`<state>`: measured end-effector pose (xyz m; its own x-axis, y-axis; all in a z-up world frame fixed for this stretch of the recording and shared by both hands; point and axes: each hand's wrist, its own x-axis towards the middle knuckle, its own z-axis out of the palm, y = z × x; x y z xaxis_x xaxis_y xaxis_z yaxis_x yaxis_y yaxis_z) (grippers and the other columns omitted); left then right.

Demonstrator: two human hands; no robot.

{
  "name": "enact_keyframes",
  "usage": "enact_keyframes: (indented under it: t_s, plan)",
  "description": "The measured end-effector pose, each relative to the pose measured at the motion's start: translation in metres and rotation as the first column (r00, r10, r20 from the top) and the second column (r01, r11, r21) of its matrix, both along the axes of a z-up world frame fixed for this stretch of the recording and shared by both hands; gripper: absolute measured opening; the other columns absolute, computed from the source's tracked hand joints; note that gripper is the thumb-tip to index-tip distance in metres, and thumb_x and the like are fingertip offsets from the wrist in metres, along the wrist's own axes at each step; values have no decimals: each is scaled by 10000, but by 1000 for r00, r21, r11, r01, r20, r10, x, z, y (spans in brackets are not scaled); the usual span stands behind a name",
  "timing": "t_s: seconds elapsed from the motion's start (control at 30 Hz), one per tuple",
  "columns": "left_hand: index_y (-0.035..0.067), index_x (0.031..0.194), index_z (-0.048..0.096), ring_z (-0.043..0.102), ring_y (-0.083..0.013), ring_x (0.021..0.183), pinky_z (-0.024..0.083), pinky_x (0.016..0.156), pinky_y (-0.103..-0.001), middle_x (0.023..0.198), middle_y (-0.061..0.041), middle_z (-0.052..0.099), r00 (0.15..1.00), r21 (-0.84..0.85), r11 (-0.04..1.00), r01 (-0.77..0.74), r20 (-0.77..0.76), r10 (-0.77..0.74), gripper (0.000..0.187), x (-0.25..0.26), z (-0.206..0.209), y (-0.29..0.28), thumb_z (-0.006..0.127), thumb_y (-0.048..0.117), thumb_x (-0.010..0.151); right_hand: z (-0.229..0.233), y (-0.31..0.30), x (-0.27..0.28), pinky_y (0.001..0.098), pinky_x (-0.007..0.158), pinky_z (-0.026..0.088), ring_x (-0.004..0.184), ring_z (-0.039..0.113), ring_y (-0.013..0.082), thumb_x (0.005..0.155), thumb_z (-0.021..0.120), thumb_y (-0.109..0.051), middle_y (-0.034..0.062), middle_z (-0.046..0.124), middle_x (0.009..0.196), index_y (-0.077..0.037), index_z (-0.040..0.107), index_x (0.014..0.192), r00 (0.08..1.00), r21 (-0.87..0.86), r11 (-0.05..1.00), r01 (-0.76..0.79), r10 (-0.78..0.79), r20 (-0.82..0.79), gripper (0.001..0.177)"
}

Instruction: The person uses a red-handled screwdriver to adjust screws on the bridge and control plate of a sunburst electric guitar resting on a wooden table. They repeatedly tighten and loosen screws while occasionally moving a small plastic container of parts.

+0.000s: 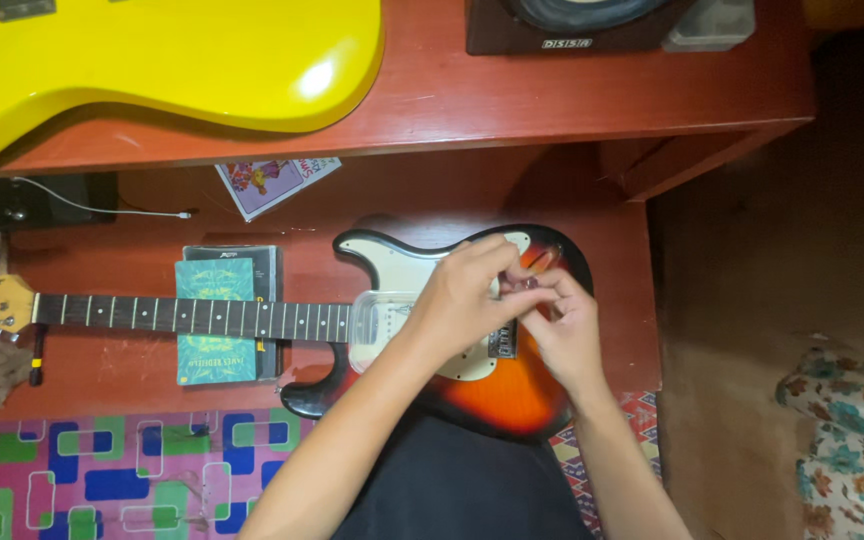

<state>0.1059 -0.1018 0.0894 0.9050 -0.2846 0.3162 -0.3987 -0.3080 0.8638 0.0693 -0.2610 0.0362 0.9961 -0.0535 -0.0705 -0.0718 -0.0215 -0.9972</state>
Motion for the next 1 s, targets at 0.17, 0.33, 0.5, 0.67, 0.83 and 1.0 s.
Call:
enact_keyframes:
  t_s: [0.17,0.33,0.5,0.67,0.83,1.0]
  plan:
    - [105,916,676,674,-248,794,500,744,-376,800,-41,641,999,-7,1000,3,-36,-3,179,-7,13,-2,816,193,847,1,-5,2,385,933,527,986,674,188,798,796,3,106,738,1013,-67,772,974,991,-195,980,24,3,135,191]
    - [107,993,759,710,-248,867,500,826,-397,831,-50,715,988,-25,998,62,-140,-65,158,1,-3,-1,817,126,848,-5,-9,-2,350,936,536,978,671,133,785,744,89,93,759,986,-29,707,1053,1000,26,1000,3,-3,0,295]
    - [87,1066,731,663,-266,808,495,782,-388,799,-72,655,997,93,993,71,-20,-69,300,2,38,-10,839,181,803,5,-6,5,371,875,541,971,713,225,799,857,-10,125,743,970,-39,764,940,992,-160,987,17,3,124,171]
    - [78,938,743,659,-259,828,482,783,-381,806,-72,686,989,43,991,124,-92,-120,124,7,13,-7,804,120,838,5,-10,-2,368,961,529,978,648,135,825,754,37,79,754,979,-49,707,1132,998,-43,999,-4,7,70,322]
    - [160,915,646,630,-258,872,482,757,-392,812,5,593,997,135,989,65,33,-70,282,8,5,-18,859,239,747,-3,-11,5,414,947,511,974,675,244,843,782,-41,126,704,1023,-40,761,942,978,-228,974,-16,63,199,101]
    - [144,1204,740,621,-347,1120,475,999,-484,1085,-103,679,979,4,987,162,-128,-161,302,5,18,0,672,119,911,29,-7,-7,297,602,573,760,736,236,884,783,-56,173,780,1013,-16,629,1205,993,-277,953,122,-113,45,359]
